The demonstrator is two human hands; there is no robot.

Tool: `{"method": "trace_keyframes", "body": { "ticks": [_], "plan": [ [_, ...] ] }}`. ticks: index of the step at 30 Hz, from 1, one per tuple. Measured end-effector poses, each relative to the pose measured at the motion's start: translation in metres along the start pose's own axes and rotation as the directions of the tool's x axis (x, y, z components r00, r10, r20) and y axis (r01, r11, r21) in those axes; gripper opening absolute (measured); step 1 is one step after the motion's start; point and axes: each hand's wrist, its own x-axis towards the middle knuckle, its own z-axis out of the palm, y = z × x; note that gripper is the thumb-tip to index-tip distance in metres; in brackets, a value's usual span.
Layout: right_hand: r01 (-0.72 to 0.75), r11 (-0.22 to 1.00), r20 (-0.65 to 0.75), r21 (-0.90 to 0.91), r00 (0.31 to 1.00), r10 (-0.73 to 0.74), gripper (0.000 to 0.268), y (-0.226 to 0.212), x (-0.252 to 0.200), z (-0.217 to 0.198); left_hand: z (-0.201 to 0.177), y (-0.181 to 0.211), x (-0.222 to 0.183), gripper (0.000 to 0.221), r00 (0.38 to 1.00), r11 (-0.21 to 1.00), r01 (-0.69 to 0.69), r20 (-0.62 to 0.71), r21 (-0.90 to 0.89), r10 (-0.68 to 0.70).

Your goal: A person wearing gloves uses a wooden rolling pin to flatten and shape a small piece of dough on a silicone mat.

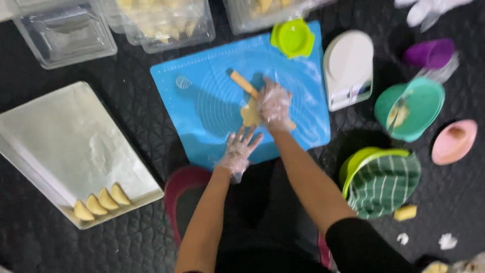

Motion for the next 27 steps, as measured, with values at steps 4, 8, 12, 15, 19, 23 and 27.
{"method": "trace_keyframes", "body": {
  "ticks": [4,8,12,15,19,23,27],
  "plan": [
    [0.031,0.992,-0.148,0.123,0.989,-0.013,0.039,-0.003,-0.009,-0.014,0.006,0.000,-0.009,0.106,0.993,0.999,-0.017,-0.119,0.042,0.022],
    [0.109,0.964,-0.330,0.244,0.944,-0.024,0.038,0.000,-0.023,-0.009,0.038,0.003,-0.007,0.106,0.948,0.964,0.076,-0.319,0.256,0.010],
    [0.042,0.983,-0.371,0.177,0.928,0.027,0.044,0.001,-0.025,0.008,0.068,-0.003,0.004,0.111,0.903,0.960,0.082,-0.427,0.266,0.041],
    [0.105,0.897,-0.405,0.430,0.910,0.088,0.049,0.011,-0.033,0.021,0.083,-0.013,0.020,0.113,0.895,0.961,0.077,-0.443,0.265,0.050],
    [-0.005,0.954,-0.410,0.300,0.902,0.134,0.045,0.009,-0.056,0.057,0.119,-0.045,0.060,0.062,0.862,0.957,-0.156,-0.506,-0.245,0.011],
    [0.012,0.924,-0.263,0.382,0.960,0.097,0.028,0.026,-0.052,0.049,0.122,-0.078,0.058,0.047,0.781,0.923,-0.271,-0.623,-0.273,0.045],
    [0.114,0.914,-0.365,0.390,0.930,0.039,0.029,0.026,-0.055,0.086,0.115,-0.079,0.078,0.049,0.743,0.985,-0.118,-0.669,-0.125,0.005]
  ]
}}
